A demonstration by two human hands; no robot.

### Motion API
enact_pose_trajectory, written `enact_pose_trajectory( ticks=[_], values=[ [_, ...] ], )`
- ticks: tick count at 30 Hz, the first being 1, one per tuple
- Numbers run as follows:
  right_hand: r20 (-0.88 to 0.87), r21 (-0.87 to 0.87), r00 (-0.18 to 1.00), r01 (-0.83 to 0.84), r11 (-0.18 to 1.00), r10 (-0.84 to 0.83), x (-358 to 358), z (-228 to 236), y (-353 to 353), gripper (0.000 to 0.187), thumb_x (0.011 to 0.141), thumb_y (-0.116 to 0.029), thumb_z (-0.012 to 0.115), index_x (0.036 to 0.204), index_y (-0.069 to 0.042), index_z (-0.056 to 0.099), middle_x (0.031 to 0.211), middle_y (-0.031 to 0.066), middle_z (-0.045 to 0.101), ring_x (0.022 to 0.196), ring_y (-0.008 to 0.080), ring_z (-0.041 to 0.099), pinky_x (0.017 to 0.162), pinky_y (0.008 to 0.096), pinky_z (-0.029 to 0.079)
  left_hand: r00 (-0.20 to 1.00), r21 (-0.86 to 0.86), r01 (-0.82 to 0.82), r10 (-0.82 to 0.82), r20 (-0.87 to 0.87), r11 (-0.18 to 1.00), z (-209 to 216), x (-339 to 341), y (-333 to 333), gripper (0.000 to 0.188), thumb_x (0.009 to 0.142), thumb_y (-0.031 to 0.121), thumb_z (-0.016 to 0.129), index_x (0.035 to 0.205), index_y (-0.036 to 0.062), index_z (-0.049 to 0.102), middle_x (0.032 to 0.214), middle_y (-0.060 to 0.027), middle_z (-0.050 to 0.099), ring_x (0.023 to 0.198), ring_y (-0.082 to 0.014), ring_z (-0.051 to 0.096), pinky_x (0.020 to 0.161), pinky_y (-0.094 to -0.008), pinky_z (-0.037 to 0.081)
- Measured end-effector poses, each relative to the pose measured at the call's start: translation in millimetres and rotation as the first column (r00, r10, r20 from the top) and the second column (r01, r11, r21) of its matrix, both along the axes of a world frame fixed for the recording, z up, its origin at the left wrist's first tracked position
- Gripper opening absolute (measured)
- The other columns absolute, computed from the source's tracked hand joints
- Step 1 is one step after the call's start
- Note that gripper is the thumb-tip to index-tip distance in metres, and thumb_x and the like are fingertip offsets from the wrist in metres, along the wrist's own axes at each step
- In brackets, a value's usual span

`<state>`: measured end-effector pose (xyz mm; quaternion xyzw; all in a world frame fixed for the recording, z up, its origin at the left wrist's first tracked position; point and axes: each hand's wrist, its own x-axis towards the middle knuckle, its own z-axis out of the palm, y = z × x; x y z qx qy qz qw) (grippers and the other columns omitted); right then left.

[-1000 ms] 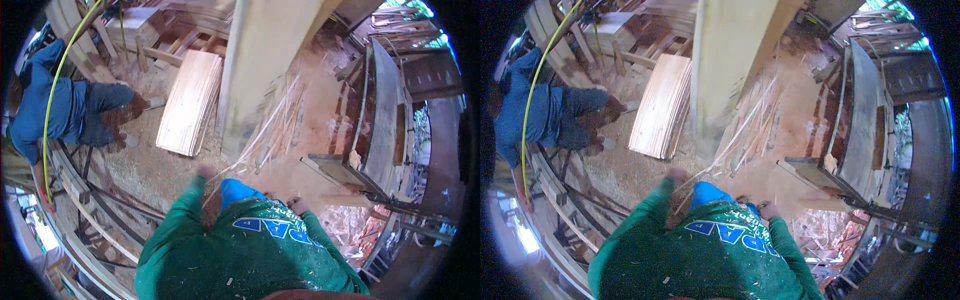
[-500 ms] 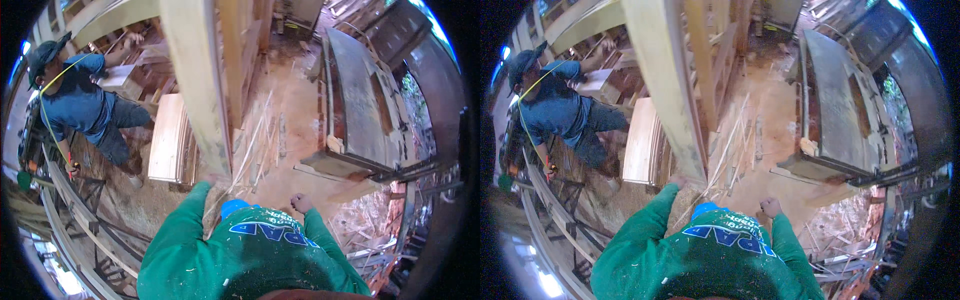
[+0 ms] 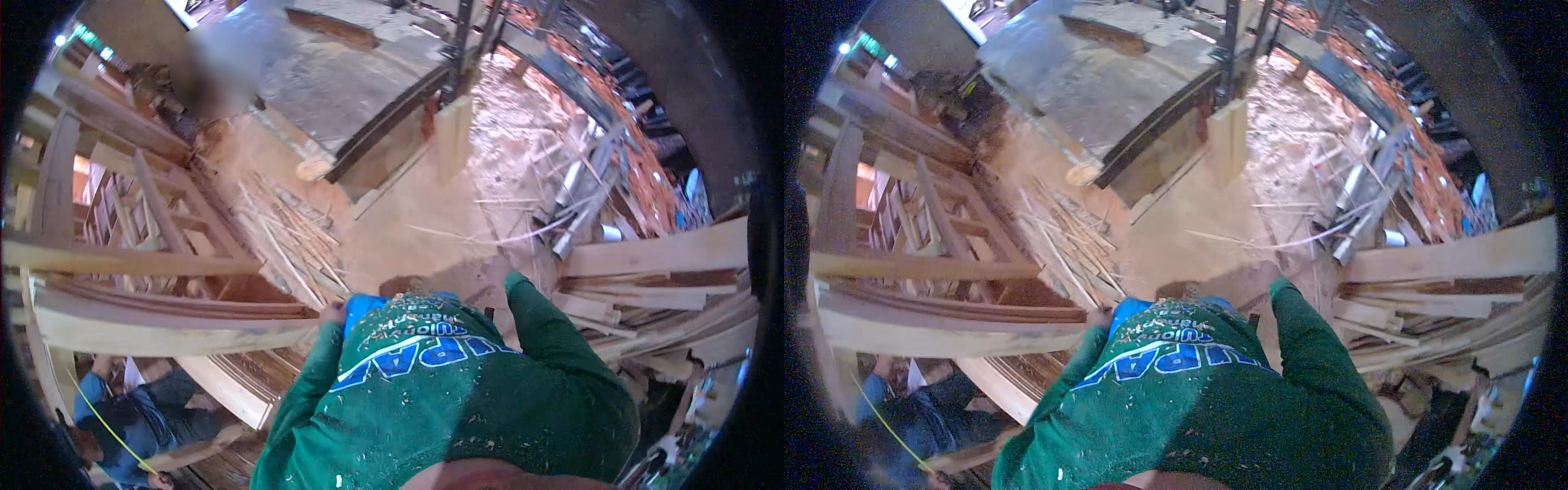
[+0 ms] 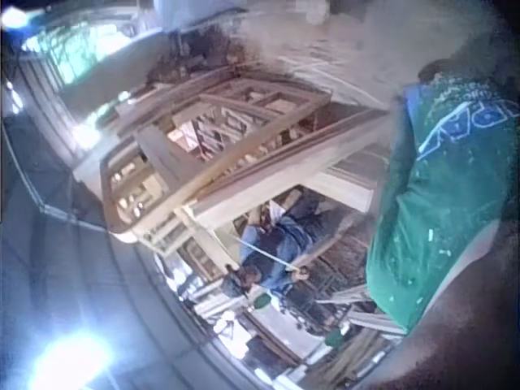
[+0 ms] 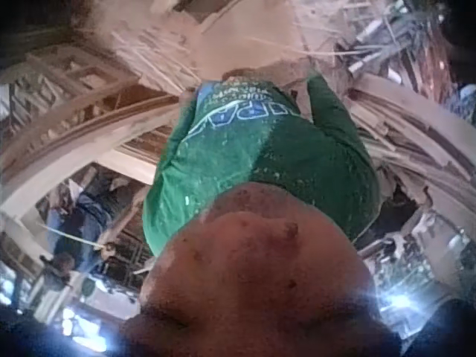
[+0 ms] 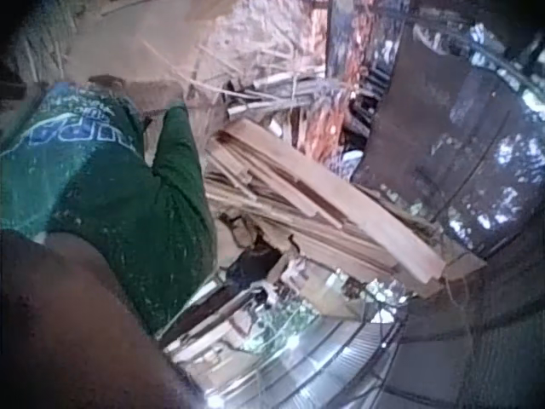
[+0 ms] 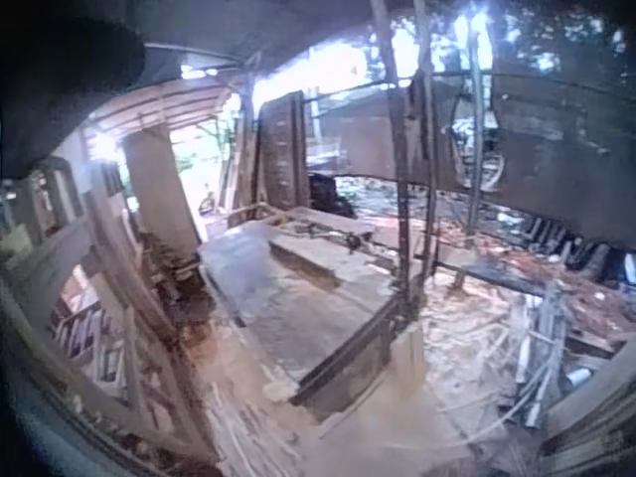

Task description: The person picks up wooden planks, aligns them against a guide on a table, and inserts them into grooves within a wooden wall frame. They walk between a wood pile and the assembly area several times.

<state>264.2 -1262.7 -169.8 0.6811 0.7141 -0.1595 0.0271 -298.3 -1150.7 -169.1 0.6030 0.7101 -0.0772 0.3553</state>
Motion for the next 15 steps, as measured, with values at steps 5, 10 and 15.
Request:
enact_pose_trajectory(
  ticks=[5, 10, 15],
  values=[
    [-0.517, -0.522, 0.392, 0.560, 0.643, -0.761, 11, 22, -42, 0.018, 0.086, -0.024, 0.064, 0.080, -0.008, 0.072, 0.084, 0.0110, 0.074, 0.065, 0.0288, 0.066, 0.059, 0.0444, 0.053, 0.936, -0.167, 0.061, 0.002, 0.353, 0.984, 23, 80, 120, 0.041, 0.087, 0.034, 0.075, 0.118, 0.0061, 0.074, 0.100, -0.0159, 0.078, 0.087, -0.0259, 0.075, 0.082, -0.0380, 0.060],
    [-0.112, -0.188, 0.977, 0.157, 0.970, -0.180, -26, -9, -89, 0.027, 0.088, -0.031, 0.066, 0.081, -0.005, 0.071, 0.075, 0.0163, 0.071, 0.071, 0.0252, 0.070, 0.066, 0.0430, 0.056, 0.887, 0.038, 0.431, -0.431, 0.166, 0.902, 32, 163, 190, 0.044, 0.085, 0.033, 0.074, 0.120, 0.0066, 0.073, 0.107, -0.0162, 0.077, 0.099, -0.0304, 0.074, 0.092, -0.0392, 0.058],
    [-0.365, -0.479, 0.565, 0.567, 0.670, -0.740, -46, 6, -100, 0.027, 0.091, -0.029, 0.067, 0.090, -0.003, 0.073, 0.079, 0.0150, 0.072, 0.072, 0.0223, 0.071, 0.063, 0.0382, 0.057, 0.743, 0.124, 0.599, -0.607, 0.281, 0.791, 17, 282, 252, 0.044, 0.085, 0.031, 0.072, 0.123, 0.0079, 0.072, 0.111, -0.0156, 0.076, 0.103, -0.0309, 0.073, 0.093, -0.0415, 0.058]
  ],
)
